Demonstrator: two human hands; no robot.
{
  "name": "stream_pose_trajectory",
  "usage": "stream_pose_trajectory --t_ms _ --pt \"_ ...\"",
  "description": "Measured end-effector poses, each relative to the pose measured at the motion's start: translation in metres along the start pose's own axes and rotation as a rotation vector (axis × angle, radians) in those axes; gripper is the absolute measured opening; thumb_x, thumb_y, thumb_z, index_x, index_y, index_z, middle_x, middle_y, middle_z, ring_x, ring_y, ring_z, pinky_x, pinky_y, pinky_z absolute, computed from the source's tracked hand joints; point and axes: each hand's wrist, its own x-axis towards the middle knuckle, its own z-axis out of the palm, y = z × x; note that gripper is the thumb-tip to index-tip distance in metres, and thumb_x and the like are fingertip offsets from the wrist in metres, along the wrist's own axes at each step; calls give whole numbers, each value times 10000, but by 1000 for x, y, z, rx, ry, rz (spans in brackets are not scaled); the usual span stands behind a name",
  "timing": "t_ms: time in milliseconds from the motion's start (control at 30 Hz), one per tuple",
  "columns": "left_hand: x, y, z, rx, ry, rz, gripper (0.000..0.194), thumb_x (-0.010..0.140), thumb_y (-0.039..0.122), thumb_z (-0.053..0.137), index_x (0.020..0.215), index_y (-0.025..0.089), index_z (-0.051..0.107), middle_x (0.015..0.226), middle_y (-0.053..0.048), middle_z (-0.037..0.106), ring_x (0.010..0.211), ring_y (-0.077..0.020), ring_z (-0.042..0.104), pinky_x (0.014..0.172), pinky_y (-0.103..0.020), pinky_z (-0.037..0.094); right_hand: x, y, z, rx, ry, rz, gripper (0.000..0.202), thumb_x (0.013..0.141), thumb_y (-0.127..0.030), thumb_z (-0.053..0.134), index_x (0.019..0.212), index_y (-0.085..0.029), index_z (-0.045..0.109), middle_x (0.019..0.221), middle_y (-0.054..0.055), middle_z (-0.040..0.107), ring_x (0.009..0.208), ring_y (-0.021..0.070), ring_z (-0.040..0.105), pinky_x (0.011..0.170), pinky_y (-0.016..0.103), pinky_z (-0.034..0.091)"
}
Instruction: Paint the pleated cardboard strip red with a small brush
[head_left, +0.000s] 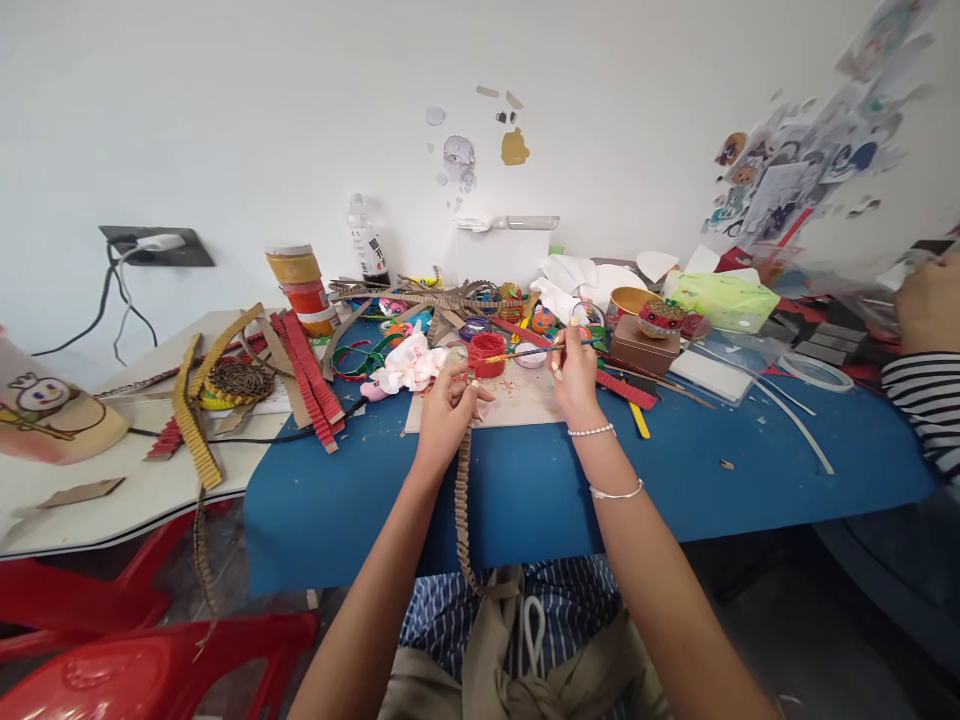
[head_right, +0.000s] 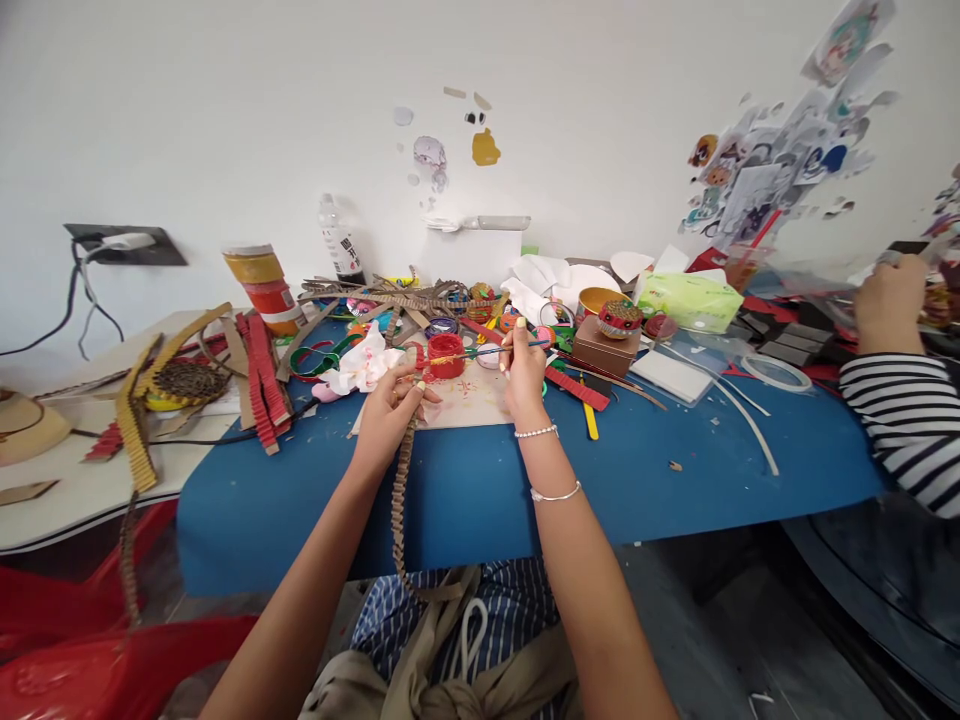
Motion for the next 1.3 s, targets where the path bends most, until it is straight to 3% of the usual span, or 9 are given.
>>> stream_pose_trajectory --t_ms 700,1300 --pt "0 0 0 -6 0 17 298 740 272 476 1009 154 428 615 18 614 442 -76 480 497 -209 401 -3 -1 3 -128 -37 -49 404 726 -520 463 516 -175 458 333 -73 356 324 33 307 361 190 233" --pt "0 0 0 0 -26 9 291 748 260 464 1016 157 419 620 24 600 429 -69 471 488 -211 412 -2 -1 2 -40 -43 -56 385 729 -505 470 537 -171 474 329 -76 370 312 27 288 345 184 207"
